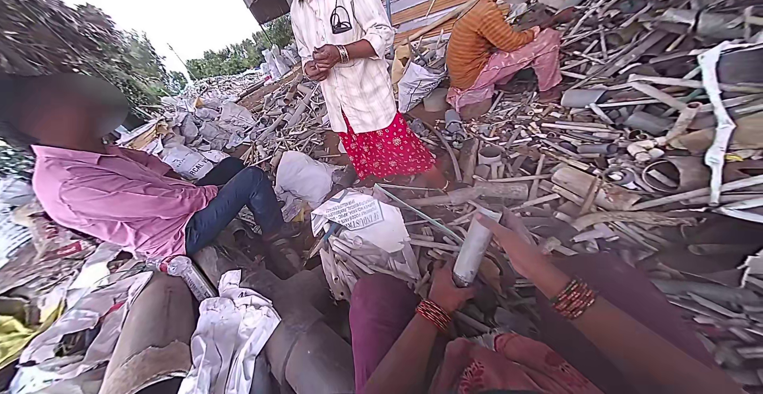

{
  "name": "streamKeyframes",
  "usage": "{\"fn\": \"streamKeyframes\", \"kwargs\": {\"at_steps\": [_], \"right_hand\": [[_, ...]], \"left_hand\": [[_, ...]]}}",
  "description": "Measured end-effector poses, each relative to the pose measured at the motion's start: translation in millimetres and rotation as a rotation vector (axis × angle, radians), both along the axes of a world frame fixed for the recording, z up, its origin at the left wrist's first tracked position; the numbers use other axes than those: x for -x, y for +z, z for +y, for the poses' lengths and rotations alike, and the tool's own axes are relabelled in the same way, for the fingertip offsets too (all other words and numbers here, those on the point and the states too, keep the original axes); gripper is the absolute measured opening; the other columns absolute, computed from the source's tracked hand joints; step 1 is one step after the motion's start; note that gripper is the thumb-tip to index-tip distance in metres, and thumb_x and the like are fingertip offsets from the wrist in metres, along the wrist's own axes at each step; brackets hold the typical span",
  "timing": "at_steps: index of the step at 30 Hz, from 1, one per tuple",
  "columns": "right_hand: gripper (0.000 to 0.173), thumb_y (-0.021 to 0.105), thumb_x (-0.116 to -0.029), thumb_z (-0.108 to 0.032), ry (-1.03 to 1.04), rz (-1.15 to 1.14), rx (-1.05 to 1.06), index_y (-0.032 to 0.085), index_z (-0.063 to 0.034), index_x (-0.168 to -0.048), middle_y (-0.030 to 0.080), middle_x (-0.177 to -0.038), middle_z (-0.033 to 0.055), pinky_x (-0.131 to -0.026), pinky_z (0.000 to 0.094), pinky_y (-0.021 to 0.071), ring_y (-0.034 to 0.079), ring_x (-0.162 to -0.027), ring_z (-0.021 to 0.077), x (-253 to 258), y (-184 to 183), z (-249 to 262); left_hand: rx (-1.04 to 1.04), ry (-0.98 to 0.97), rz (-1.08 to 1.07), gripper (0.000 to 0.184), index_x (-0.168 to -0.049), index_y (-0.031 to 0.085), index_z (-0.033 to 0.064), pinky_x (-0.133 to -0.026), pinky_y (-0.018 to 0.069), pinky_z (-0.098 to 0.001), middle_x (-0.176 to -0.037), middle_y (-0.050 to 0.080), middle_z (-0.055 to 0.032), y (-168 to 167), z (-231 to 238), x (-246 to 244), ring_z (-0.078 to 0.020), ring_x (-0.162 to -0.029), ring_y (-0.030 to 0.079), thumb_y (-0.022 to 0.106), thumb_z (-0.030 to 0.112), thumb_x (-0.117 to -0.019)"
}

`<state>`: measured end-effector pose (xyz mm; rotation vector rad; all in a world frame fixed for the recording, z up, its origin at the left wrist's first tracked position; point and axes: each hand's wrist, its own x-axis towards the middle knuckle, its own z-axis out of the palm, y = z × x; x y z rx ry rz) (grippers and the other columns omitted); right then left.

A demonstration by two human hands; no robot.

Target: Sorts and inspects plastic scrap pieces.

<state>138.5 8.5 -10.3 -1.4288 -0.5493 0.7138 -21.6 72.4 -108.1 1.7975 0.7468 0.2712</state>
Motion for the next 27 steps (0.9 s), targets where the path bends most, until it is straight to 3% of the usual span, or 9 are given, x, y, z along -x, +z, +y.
{"fn": "streamKeyframes", "kwargs": {"at_steps": [3,6,27], "right_hand": [[0.055,0.068,-0.0938,-0.025,0.09,-0.049,0.012,0.048,-0.0053,-0.141,0.063,-0.122,0.0114,-0.076,0.0302,0.0534,0.064,-0.097,0.0129,6,-11,3],[0.054,0.069,-0.092,-0.028,0.147,-0.098,0.021,0.051,-0.0056,-0.138,0.064,-0.122,0.0117,-0.086,0.0346,0.0543,0.064,-0.104,0.0151,8,-16,5],[0.053,0.069,-0.0926,-0.028,0.207,-0.045,0.014,0.05,-0.0053,-0.137,0.064,-0.116,0.0117,-0.077,0.032,0.0551,0.066,-0.095,0.0141,9,-16,4]], "left_hand": [[-0.021,0.013,-0.014,0.071,-0.139,0.049,-0.0119,-0.107,0.0478,-0.0481,-0.124,0.063,-0.0319,-1,-2,0,-0.0363,-0.117,0.063,0.08,0.014,-0.0816],[-0.035,0.004,0.014,0.073,-0.14,0.047,-0.0121,-0.108,0.0464,-0.0491,-0.127,0.061,-0.0329,-2,-2,0,-0.0384,-0.12,0.061,0.081,0.014,-0.0813],[-0.003,0.015,0.1,0.092,-0.152,0.032,-0.0094,-0.116,0.0395,-0.0513,-0.146,0.045,-0.0362,-5,-1,-1,-0.0433,-0.136,0.048,0.083,0.018,-0.0813]]}}
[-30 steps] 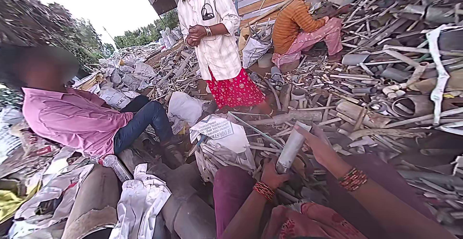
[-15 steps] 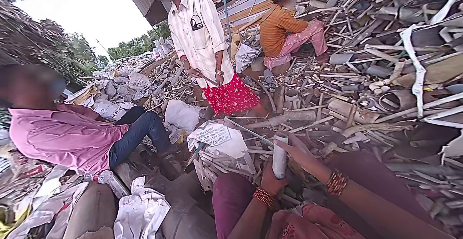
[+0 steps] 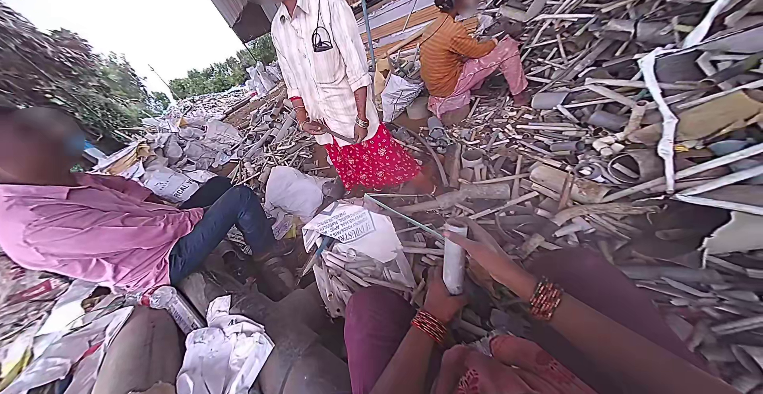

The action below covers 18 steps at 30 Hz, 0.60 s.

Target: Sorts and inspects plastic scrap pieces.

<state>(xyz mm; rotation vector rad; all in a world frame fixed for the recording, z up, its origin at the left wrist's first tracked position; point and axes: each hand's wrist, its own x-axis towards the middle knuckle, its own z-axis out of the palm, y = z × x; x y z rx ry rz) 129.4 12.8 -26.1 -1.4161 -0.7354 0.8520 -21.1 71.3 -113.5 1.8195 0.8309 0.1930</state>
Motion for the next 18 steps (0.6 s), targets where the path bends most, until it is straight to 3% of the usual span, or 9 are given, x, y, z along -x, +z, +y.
{"fn": "streamKeyframes", "kwargs": {"at_steps": [10,16,18], "right_hand": [[0.053,0.069,-0.0933,-0.027,0.01,-0.01,0.026,0.049,-0.0058,-0.137,0.063,-0.119,0.0111,-0.077,0.0309,0.054,0.064,-0.096,0.0132,1.2,0.8,-1.3],[0.051,0.068,-0.0943,-0.024,0.05,-0.031,0.032,0.049,-0.005,-0.138,0.062,-0.119,0.0119,-0.074,0.0299,0.0533,0.064,-0.094,0.0132,4.5,4.4,-2.9],[0.052,0.068,-0.0934,-0.024,0.081,-0.047,0.012,0.049,-0.0046,-0.137,0.062,-0.12,0.0116,-0.079,0.0302,0.0546,0.064,-0.097,0.013,5.0,3.5,-3.6]], "left_hand": [[0.036,0.012,0.049,0.096,-0.154,0.025,-0.0096,-0.115,0.0402,-0.0505,-0.145,0.046,-0.0355,5.3,-1.9,0.6,-0.0417,-0.136,0.05,0.083,0.018,-0.0825],[0.026,0.003,-0.022,0.092,-0.151,0.031,-0.0092,-0.113,0.0425,-0.049,-0.14,0.051,-0.034,5.5,-1.1,1.2,-0.0393,-0.131,0.054,0.084,0.01,-0.0776],[0.042,-0.001,-0.044,0.092,-0.151,0.033,-0.0092,-0.112,0.0443,-0.0481,-0.137,0.055,-0.033,5.4,-1.1,1.7,-0.0378,-0.128,0.057,0.083,0.008,-0.0754]]}}
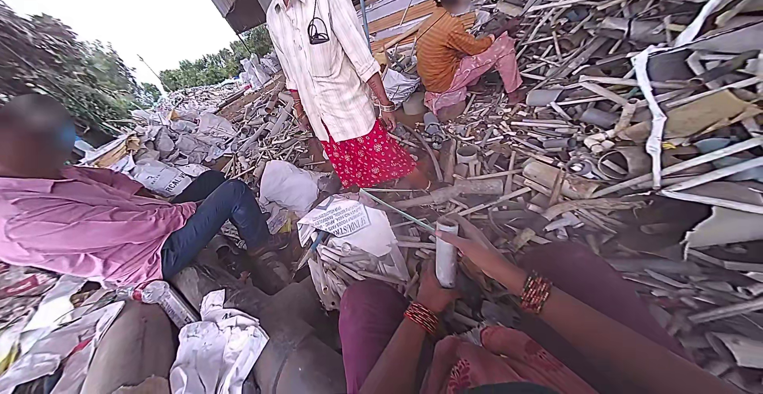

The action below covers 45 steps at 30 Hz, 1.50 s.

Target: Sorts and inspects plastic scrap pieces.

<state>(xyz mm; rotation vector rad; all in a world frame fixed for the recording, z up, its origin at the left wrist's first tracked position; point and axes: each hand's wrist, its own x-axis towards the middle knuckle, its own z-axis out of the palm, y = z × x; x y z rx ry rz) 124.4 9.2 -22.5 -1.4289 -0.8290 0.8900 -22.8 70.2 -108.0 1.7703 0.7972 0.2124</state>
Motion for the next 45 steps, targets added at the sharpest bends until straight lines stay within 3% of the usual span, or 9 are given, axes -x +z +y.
{"fn": "streamKeyframes", "kwargs": {"at_steps": [6,13,21,26,35,45], "right_hand": [[0.053,0.07,-0.0906,-0.027,0.039,-0.048,-0.011,0.05,-0.0043,-0.134,0.062,-0.118,0.01,-0.078,0.0284,0.0539,0.064,-0.096,0.0109,4.0,2.0,-1.7],[0.057,0.07,-0.0906,-0.027,0.053,-0.061,-0.01,0.049,-0.003,-0.137,0.061,-0.123,0.012,-0.087,0.0301,0.0537,0.063,-0.104,0.0122,3.5,1.7,-1.2],[0.055,0.069,-0.0915,-0.027,0.068,-0.063,-0.005,0.048,-0.0056,-0.137,0.063,-0.118,0.0085,-0.075,0.0263,0.0536,0.064,-0.095,0.0093,4.5,0.3,-0.3],[0.054,0.068,-0.0905,-0.029,0.083,-0.065,-0.012,0.048,-0.0069,-0.135,0.064,-0.116,0.0068,-0.07,0.0244,0.0524,0.064,-0.091,0.0081,4.2,-1.9,0.6],[0.053,0.067,-0.0901,-0.028,0.078,-0.046,-0.045,0.048,-0.0066,-0.135,0.065,-0.113,0.0056,-0.07,0.0235,0.0533,0.065,-0.089,0.0071,-0.7,-5.5,2.1],[0.052,0.067,-0.0912,-0.027,0.074,-0.051,-0.026,0.049,-0.0066,-0.135,0.065,-0.112,0.0054,-0.068,0.023,0.053,0.065,-0.086,0.0067,0.9,-3.4,1.6]], "left_hand": [[0.0,0.006,-0.012,0.093,-0.149,0.036,-0.0104,-0.111,0.0444,-0.0478,-0.136,0.056,-0.0333,1.1,-0.5,0.6,-0.0379,-0.127,0.057,0.085,0.005,-0.072],[-0.001,0.023,-0.003,0.093,-0.149,0.035,-0.011,-0.113,0.0428,-0.0475,-0.139,0.053,-0.0333,6.9,-1.3,1.0,-0.0378,-0.13,0.055,0.085,0.005,-0.0729],[-0.014,0.021,-0.013,0.088,-0.147,0.039,-0.0119,-0.113,0.0429,-0.0461,-0.136,0.055,-0.0328,4.8,1.2,1.2,-0.0367,-0.128,0.056,0.085,0.004,-0.0739],[-0.035,0.019,0.028,0.073,-0.138,0.049,-0.0131,-0.11,0.045,-0.0457,-0.129,0.061,-0.0311,7.8,1.4,1.2,-0.0353,-0.122,0.06,0.084,0.005,-0.0765],[-0.071,0.042,0.042,0.089,-0.148,0.035,-0.0116,-0.113,0.0429,-0.0473,-0.138,0.054,-0.0333,2.7,0.7,-0.9,-0.0389,-0.129,0.055,0.083,0.005,-0.0758],[-0.065,0.043,0.031,0.087,-0.146,0.038,-0.0115,-0.112,0.0434,-0.047,-0.137,0.054,-0.0334,1.0,1.7,-0.4,-0.0386,-0.128,0.056,0.085,0.004,-0.0741]]}}
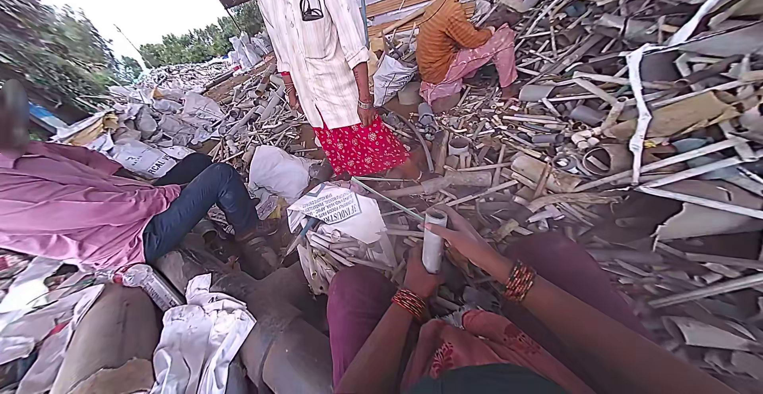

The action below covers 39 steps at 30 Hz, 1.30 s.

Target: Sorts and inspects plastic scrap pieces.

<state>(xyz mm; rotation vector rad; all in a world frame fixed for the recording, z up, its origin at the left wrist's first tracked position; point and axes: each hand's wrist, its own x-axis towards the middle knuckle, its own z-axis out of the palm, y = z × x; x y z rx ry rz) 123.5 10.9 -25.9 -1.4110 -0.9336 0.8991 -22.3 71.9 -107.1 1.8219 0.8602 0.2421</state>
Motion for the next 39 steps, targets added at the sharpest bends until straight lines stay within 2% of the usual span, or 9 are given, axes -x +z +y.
{"fn": "streamKeyframes", "kwargs": {"at_steps": [12,20,29,39], "right_hand": [[0.053,0.068,-0.0916,-0.029,0.0,-0.005,0.023,0.048,-0.007,-0.136,0.064,-0.115,0.0071,-0.067,0.0244,0.0522,0.064,-0.086,0.0083,-1.7,-1.8,0.4],[0.053,0.067,-0.0929,-0.029,0.007,-0.002,0.033,0.048,-0.0066,-0.136,0.063,-0.114,0.0079,-0.066,0.0241,0.0519,0.064,-0.084,0.0084,-0.9,-0.8,0.6],[0.055,0.066,-0.0932,-0.029,0.008,0.001,0.037,0.046,-0.0072,-0.139,0.065,-0.116,0.008,-0.066,0.024,0.0518,0.065,-0.085,0.0086,-2.4,-0.4,0.1],[0.054,0.066,-0.0937,-0.028,0.005,0.005,0.038,0.045,-0.0059,-0.139,0.065,-0.114,0.0084,-0.064,0.0239,0.0516,0.064,-0.083,0.0087,-2.2,0.5,-1.2]], "left_hand": [[0.033,-0.02,0.027,0.087,-0.148,0.039,-0.0094,-0.112,0.0437,-0.0484,-0.136,0.055,-0.0326,5.8,0.3,0.7,-0.0384,-0.128,0.056,0.084,0.004,-0.0748],[0.015,-0.038,0.026,0.075,-0.139,0.049,-0.012,-0.11,0.0453,-0.0465,-0.13,0.06,-0.0309,4.2,0.7,2.2,-0.0356,-0.122,0.06,0.084,0.006,-0.0748],[0.033,-0.02,0.015,0.082,-0.144,0.043,-0.0103,-0.111,0.0443,-0.0472,-0.133,0.058,-0.0313,5.1,-1.0,1.3,-0.0362,-0.125,0.058,0.084,0.004,-0.0744],[0.021,-0.022,0.043,0.081,-0.144,0.043,-0.0097,-0.112,0.0437,-0.0481,-0.135,0.057,-0.0318,8.5,-2.5,1.3,-0.0376,-0.127,0.057,0.084,0.005,-0.0752]]}}
